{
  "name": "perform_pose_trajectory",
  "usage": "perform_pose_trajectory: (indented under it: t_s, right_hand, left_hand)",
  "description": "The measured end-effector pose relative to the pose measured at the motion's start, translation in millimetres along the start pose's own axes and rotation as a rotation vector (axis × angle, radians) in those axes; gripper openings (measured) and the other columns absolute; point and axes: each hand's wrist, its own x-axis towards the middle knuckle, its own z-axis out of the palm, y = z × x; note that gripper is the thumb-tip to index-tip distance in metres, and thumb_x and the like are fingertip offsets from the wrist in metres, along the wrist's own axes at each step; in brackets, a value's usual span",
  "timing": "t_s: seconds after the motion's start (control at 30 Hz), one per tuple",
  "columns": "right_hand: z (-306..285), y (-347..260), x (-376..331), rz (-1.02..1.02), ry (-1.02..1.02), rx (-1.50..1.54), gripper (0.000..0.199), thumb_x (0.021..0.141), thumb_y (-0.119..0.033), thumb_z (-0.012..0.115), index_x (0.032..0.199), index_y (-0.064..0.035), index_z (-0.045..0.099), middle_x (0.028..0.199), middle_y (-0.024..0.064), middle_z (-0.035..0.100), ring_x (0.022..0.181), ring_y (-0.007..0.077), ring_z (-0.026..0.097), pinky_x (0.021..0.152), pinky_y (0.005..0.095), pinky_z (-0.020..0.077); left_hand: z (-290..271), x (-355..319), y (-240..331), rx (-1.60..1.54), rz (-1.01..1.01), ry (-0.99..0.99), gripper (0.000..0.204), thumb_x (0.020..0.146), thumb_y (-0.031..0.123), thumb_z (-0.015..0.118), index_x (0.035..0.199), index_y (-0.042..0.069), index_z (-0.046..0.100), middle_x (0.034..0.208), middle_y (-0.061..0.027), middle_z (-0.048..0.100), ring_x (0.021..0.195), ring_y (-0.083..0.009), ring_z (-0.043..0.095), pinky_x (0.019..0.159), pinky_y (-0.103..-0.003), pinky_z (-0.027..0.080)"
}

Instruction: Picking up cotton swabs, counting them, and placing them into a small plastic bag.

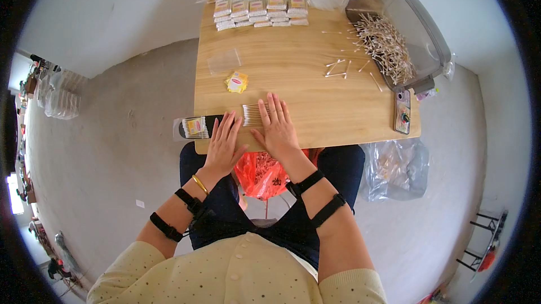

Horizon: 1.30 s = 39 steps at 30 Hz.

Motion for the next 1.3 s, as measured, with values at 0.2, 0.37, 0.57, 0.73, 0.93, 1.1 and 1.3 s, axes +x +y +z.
perform_pose_trajectory:
  t_s: [0.2, 0.37, 0.57, 0.73, 0.93, 1.1, 1.3]
  right_hand:
    - [-1, 0, 0, 0.004, -0.016, -0.024, 0.087, 0.101, -0.056, 0.051, 0.161, 0.0016, 0.024, 0.168, 0.0269, 0.018, 0.158, 0.0386, 0.014, 0.129, 0.049, 0.0123]
    - [0, 1, 0, -0.005, 0.002, -0.001, 0.087, 0.101, -0.056, 0.052, 0.161, 0.0014, 0.025, 0.168, 0.0268, 0.019, 0.158, 0.0387, 0.015, 0.129, 0.0494, 0.0127]
    - [2, 2, 0, -0.005, 0.006, 0.015, 0.087, 0.1, -0.055, 0.054, 0.161, 0.0011, 0.025, 0.168, 0.0262, 0.019, 0.158, 0.039, 0.015, 0.129, 0.0496, 0.0133]
    - [1, 2, 0, -0.006, 0.011, 0.011, 0.088, 0.1, -0.055, 0.054, 0.161, 0.001, 0.025, 0.168, 0.0264, 0.019, 0.158, 0.039, 0.015, 0.129, 0.0495, 0.0133]
    - [1, 1, 0, -0.006, 0.012, 0.009, 0.088, 0.1, -0.056, 0.051, 0.161, 0.001, 0.024, 0.168, 0.0264, 0.019, 0.158, 0.0386, 0.015, 0.129, 0.0492, 0.013]
    - [1, 1, 0, -0.001, 0.003, -0.005, 0.087, 0.1, -0.057, 0.05, 0.161, 0.0008, 0.025, 0.168, 0.0264, 0.019, 0.158, 0.0383, 0.015, 0.129, 0.049, 0.0125]
    - [1, 1, 0, 0.002, 0.004, 0.009, 0.087, 0.1, -0.057, 0.052, 0.16, 0.0008, 0.026, 0.168, 0.0262, 0.019, 0.158, 0.0384, 0.015, 0.129, 0.0492, 0.0126]
  left_hand:
    - [2, 0, -1, 0.004, 0.017, 0.015, 0.07, 0.102, 0.043, 0.056, 0.156, 0.002, 0.036, 0.164, -0.0208, 0.029, 0.155, -0.0388, 0.024, 0.126, -0.056, 0.017]
    - [2, 2, 0, -0.015, 0.003, 0.035, 0.07, 0.102, 0.044, 0.056, 0.155, 0.002, 0.037, 0.163, -0.0201, 0.03, 0.154, -0.0381, 0.026, 0.126, -0.058, 0.016]
    - [4, 10, 3, -0.014, 0.004, 0.035, 0.071, 0.102, 0.044, 0.057, 0.155, 0.002, 0.036, 0.162, -0.0195, 0.031, 0.153, -0.037, 0.028, 0.125, -0.058, 0.015]
    - [4, 7, 3, 0.026, 0.011, 0.001, 0.072, 0.101, 0.044, 0.057, 0.156, 0.002, 0.035, 0.163, -0.0197, 0.031, 0.153, -0.0364, 0.028, 0.125, -0.058, 0.015]
    - [6, 12, 3, 0.021, -0.009, 0.034, 0.073, 0.102, 0.046, 0.055, 0.156, 0.001, 0.034, 0.163, -0.0197, 0.029, 0.154, -0.036, 0.027, 0.125, -0.059, 0.015]
    - [9, 14, 1, 0.037, -0.016, 0.031, 0.073, 0.103, 0.047, 0.052, 0.156, 0.0, 0.035, 0.164, -0.0195, 0.029, 0.154, -0.0354, 0.026, 0.125, -0.059, 0.015]
    - [10, 13, 0, 0.025, -0.014, 0.05, 0.071, 0.103, 0.046, 0.053, 0.155, 0.0, 0.036, 0.163, -0.0192, 0.03, 0.153, -0.0353, 0.028, 0.125, -0.058, 0.016]
